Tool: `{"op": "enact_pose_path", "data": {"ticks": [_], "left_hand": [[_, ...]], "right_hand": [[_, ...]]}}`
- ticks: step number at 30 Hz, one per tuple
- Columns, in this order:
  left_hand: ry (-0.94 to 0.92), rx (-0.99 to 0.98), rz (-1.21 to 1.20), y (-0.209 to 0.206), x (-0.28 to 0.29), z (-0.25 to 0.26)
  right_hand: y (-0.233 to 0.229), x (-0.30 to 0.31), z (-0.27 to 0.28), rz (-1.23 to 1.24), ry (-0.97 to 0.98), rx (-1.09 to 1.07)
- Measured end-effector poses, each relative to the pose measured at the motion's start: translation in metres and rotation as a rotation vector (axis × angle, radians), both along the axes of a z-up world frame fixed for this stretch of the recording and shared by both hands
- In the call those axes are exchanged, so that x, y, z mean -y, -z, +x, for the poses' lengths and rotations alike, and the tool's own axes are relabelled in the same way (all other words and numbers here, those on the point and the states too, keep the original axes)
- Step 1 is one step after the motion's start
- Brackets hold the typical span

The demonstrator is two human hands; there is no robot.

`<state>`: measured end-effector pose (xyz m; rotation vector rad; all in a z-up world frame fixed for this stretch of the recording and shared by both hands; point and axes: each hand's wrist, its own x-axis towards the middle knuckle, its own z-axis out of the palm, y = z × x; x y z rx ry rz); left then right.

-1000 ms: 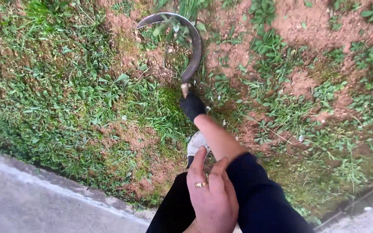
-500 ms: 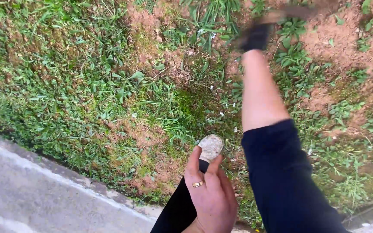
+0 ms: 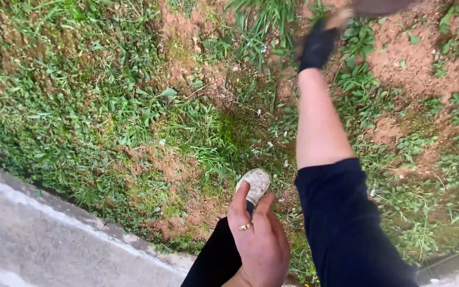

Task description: Using a sickle to cut grass and weeds along a concrete edge and pulling some out by hand

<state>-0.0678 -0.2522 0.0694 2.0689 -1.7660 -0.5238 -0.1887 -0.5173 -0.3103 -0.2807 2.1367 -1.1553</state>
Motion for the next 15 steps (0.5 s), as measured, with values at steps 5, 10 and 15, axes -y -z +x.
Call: {"op": "enact_pose_path", "data": {"ticks": [5,10,15], "left_hand": [[0.001,0.023,0.006,-0.004,0.001,-0.007],[-0.011,-0.021,-0.007,-0.002,-0.003,-0.01],[-0.008,0.024,0.002,-0.005,-0.013,-0.01]], "right_hand": [[-0.024,-0.088,0.073,0.419,-1.113,-0.078],[-0.027,-0.05,0.019,0.131,-0.73,-0.104],[-0.012,-0.047,0.046,-0.145,-0.004,0.149]]}}
